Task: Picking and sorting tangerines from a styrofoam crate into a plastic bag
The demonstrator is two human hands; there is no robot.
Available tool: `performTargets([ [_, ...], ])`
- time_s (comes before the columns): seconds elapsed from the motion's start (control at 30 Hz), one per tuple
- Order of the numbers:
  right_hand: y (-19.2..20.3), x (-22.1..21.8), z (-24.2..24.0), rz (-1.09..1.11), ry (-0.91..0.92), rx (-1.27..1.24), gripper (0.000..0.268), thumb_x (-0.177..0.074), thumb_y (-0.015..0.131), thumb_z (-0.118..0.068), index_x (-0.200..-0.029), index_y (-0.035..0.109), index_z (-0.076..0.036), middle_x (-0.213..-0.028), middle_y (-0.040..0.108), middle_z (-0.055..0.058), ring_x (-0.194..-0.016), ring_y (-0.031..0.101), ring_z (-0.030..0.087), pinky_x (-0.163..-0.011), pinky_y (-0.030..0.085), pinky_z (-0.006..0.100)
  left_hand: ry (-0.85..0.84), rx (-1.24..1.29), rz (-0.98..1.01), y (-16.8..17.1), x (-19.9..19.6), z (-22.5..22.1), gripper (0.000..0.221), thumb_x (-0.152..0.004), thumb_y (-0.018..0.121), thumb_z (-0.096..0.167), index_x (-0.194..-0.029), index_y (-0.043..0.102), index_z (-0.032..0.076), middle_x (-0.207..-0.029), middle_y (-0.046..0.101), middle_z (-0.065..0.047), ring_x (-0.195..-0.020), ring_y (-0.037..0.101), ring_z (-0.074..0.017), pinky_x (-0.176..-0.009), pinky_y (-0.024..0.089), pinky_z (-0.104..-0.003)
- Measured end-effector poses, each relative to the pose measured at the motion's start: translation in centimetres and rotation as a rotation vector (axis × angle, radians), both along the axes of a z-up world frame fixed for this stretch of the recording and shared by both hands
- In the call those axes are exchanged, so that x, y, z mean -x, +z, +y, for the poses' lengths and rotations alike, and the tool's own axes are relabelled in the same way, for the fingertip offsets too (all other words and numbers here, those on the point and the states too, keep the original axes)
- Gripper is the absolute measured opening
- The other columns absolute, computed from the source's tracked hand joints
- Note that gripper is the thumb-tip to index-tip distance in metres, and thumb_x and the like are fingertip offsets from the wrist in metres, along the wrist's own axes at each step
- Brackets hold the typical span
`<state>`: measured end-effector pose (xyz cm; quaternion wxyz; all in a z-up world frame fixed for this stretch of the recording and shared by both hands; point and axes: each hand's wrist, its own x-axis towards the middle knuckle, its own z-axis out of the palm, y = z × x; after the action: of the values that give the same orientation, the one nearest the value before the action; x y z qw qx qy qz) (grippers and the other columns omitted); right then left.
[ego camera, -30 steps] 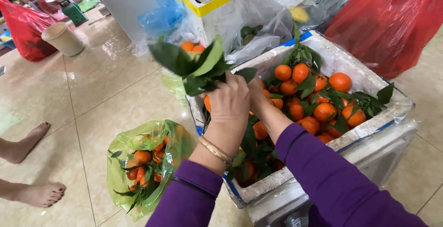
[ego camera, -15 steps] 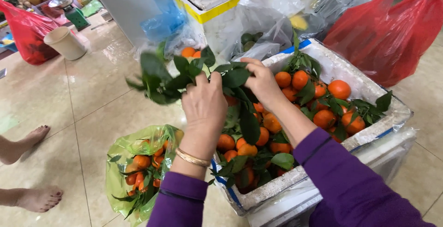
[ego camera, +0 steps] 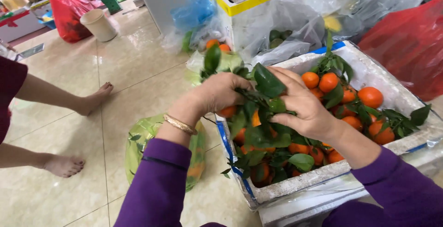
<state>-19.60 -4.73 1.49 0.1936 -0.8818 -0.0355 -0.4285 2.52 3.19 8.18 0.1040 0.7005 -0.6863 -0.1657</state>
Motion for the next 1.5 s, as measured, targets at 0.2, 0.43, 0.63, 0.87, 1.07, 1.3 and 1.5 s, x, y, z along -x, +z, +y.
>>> performTargets([
  [0.2, -1.4, 2.3, -0.9, 0.04, -0.127, -0.083, 0.029, -0.085, 0.079, -0.019, -0.108, 0.074, -0.003, -0.159, 0.042, 0.025, -0.148, 0.037, 0.044, -0.119, 0.028, 0.058, 0.072, -0.079, 0.286, -0.7, 1.1, 0.2, 0.035, -0.08, 0.067, 0.027, -0.113, 0.078, 0.035, -0.109, 0.081, -0.005, -0.11, 0.072, -0.0403, -0.099, 0.056, -0.049],
  [0.43, -1.5, 9.6, -2.4, -0.251, -0.362, -0.986, 0.062, -0.088, 0.06, 0.001, -0.149, 0.049, 0.003, -0.154, 0.051, 0.018, -0.141, 0.048, 0.025, -0.119, 0.037, 0.036, 0.176, 0.132, -0.076, -7.0, 0.2, -4.5, 0.032, -0.082, 0.06, 0.023, -0.111, 0.074, 0.028, -0.096, 0.075, -0.007, -0.094, 0.072, -0.0351, -0.083, 0.058, -0.049],
  [0.63, -6.0, 17.4, -7.5, -0.61, 0.172, -1.287, 0.033, -0.099, 0.059, -0.026, -0.124, 0.062, -0.005, -0.155, 0.051, 0.018, -0.142, 0.048, 0.031, -0.111, 0.045, 0.051, 0.138, 0.138, 0.263, -11.2, 6.3, -8.3, 0.046, -0.076, 0.068, 0.029, -0.122, 0.07, 0.021, -0.115, 0.074, -0.007, -0.104, 0.068, -0.0345, -0.088, 0.054, -0.044],
  [0.87, -1.6, 16.0, 1.1, -0.856, 0.543, -1.366, 0.014, -0.107, 0.051, -0.017, -0.093, 0.055, -0.016, -0.142, 0.057, 0.0, -0.143, 0.047, 0.025, -0.118, 0.043, 0.047, -0.029, -0.052, 0.673, -15.0, 9.0, -7.4, 0.074, -0.074, 0.077, 0.025, -0.145, 0.059, 0.024, -0.142, 0.059, -0.01, -0.127, 0.059, -0.0273, -0.108, 0.047, -0.035],
  [1.07, -3.8, 15.8, -5.1, -0.488, 0.798, -1.183, 0.02, -0.101, 0.075, -0.021, -0.086, 0.068, -0.009, -0.135, 0.063, 0.016, -0.139, 0.049, 0.046, -0.111, 0.046, 0.069, -0.007, -0.398, 1.495, -10.2, 9.5, -0.7, 0.044, -0.089, 0.069, 0.015, -0.13, 0.067, -0.001, -0.088, 0.074, -0.016, -0.077, 0.068, -0.0213, -0.07, 0.054, -0.032],
  [1.3, 1.3, 10.0, -3.2, -0.084, 0.639, -1.141, 0.014, -0.09, 0.079, -0.017, -0.078, 0.073, -0.012, -0.122, 0.065, 0.021, -0.137, 0.049, 0.04, -0.116, 0.046, 0.061, -0.241, -0.471, 2.239, -11.6, 13.7, 5.8, 0.068, -0.11, 0.058, 0.025, -0.161, 0.026, -0.005, -0.116, 0.069, -0.034, -0.075, 0.073, -0.0406, -0.069, 0.063, -0.041],
  [1.5, 3.7, 6.6, -3.7, 0.53, 0.617, -0.467, 0.011, -0.084, 0.075, -0.021, -0.093, 0.079, -0.016, -0.145, 0.057, 0.021, -0.148, 0.043, 0.043, -0.122, 0.032, 0.06, -0.001, -0.145, 2.275, -12.7, 13.7, 8.1, 0.055, -0.097, 0.07, 0.005, -0.148, 0.051, -0.003, -0.127, 0.063, -0.02, -0.092, 0.07, -0.0272, -0.073, 0.064, -0.036],
])
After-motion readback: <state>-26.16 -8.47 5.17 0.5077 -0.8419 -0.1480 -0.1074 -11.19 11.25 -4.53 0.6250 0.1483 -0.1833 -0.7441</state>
